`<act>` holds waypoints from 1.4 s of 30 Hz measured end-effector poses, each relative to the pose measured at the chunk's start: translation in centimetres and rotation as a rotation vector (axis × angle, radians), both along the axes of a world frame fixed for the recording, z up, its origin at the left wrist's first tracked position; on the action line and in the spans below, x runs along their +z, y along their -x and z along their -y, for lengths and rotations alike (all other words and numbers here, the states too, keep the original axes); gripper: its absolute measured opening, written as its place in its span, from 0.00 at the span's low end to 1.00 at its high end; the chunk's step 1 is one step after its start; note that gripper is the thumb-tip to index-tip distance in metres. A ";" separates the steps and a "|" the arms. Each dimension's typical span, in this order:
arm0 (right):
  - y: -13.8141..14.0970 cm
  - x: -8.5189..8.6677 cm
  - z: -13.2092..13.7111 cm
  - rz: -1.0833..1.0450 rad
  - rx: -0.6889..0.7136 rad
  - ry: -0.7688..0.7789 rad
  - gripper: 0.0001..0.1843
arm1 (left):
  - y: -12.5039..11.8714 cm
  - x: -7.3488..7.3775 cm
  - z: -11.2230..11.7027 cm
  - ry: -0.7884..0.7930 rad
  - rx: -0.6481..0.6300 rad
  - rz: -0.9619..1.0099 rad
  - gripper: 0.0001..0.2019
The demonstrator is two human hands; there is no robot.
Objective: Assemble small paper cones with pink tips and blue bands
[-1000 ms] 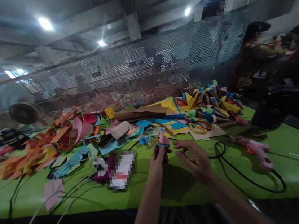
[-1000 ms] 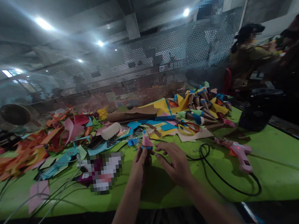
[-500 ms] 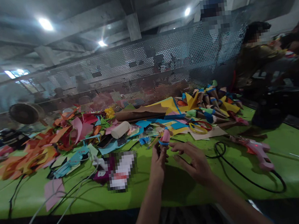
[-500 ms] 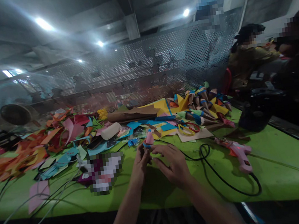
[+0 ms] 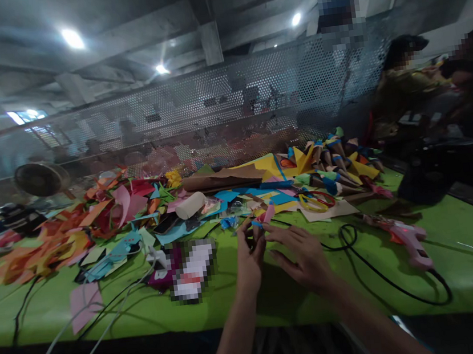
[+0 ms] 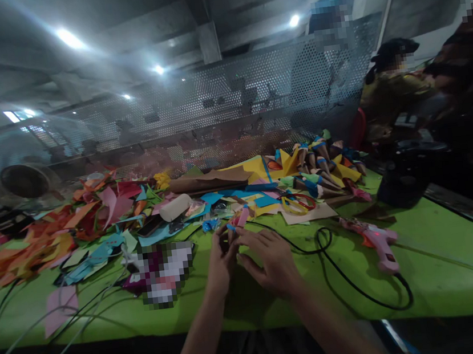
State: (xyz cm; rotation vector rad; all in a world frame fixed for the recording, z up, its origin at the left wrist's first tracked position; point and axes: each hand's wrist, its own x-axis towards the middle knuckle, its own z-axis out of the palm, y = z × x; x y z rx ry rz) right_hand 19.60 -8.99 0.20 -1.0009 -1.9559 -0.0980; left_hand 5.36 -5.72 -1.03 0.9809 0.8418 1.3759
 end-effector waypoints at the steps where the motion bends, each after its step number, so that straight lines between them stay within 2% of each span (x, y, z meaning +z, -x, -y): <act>1: 0.0 0.0 0.0 0.011 -0.004 0.000 0.14 | 0.0 0.0 0.0 -0.038 0.004 -0.024 0.27; 4: 0.1 -0.1 0.0 0.041 -0.024 0.005 0.13 | -0.2 0.0 0.1 -0.120 0.006 -0.073 0.24; 13: 0.2 -0.1 0.1 0.078 -0.045 0.003 0.13 | -0.3 -0.1 0.2 -0.158 0.048 -0.095 0.22; 18: 0.2 -0.1 0.1 0.071 -0.041 -0.013 0.14 | -0.3 -0.3 0.1 -0.221 0.059 -0.126 0.23; 22: 0.2 -0.1 0.1 0.078 -0.049 -0.002 0.12 | -0.4 -0.6 0.1 -0.209 0.099 -0.144 0.26; 26: 0.1 -0.1 0.2 0.058 -0.034 -0.006 0.14 | -0.2 -1.3 -0.2 -0.255 0.099 -0.192 0.31; 29: 0.2 0.0 0.2 0.072 -0.038 -0.002 0.13 | -0.1 -2.2 -0.8 -0.327 0.080 -0.220 0.27; 36: 0.6 0.2 0.1 0.092 -0.053 0.017 0.12 | -0.4 -4.4 -1.6 -0.358 0.187 -0.222 0.20; 39: 0.5 0.3 0.1 0.092 -0.062 0.032 0.12 | -0.2 -4.6 -1.3 -0.393 0.218 -0.235 0.21; 42: 0.5 0.4 0.2 0.084 -0.051 0.041 0.12 | -0.2 -4.4 -1.2 -0.385 0.171 -0.194 0.21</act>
